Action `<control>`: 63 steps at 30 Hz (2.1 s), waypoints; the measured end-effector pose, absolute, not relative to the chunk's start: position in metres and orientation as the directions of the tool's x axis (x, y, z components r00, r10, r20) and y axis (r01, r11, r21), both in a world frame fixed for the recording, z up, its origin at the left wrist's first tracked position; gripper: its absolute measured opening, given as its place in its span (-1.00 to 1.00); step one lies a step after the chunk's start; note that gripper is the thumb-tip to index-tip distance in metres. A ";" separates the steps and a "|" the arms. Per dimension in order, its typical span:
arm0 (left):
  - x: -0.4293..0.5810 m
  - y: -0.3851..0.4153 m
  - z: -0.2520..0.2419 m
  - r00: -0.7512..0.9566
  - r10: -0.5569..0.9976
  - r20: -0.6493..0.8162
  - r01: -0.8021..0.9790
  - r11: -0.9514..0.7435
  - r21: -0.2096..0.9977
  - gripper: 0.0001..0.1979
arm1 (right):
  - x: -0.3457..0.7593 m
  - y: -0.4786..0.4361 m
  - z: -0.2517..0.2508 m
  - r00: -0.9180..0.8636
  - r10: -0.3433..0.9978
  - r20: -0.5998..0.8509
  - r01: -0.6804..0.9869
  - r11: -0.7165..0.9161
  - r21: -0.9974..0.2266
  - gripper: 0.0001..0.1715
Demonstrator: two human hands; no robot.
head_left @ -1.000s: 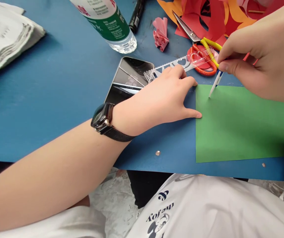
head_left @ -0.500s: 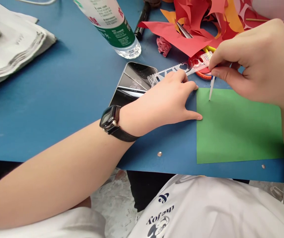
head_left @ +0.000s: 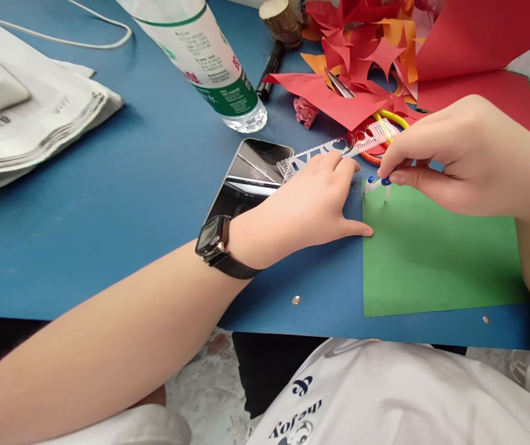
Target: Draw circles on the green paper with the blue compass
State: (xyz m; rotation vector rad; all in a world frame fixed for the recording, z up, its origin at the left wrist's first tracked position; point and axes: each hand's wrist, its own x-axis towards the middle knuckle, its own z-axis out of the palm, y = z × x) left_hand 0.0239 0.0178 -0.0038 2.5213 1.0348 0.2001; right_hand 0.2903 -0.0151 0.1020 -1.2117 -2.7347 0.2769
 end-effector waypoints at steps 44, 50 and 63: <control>0.028 0.022 -0.020 0.749 0.641 0.168 0.479 -0.700 0.530 -0.37 | 0.301 -0.013 0.087 -0.563 0.818 0.113 0.757 0.566 -0.328 -0.70; 0.049 0.021 -0.039 0.706 0.608 0.363 0.301 -0.722 0.623 -0.70 | 0.302 -0.016 0.092 -0.592 0.802 0.076 0.736 0.577 -0.354 -0.69; 0.054 0.022 -0.041 0.718 0.639 0.277 0.350 -0.675 0.650 -0.58 | 0.347 0.087 0.086 -0.186 0.934 0.305 0.967 0.229 -0.114 -0.40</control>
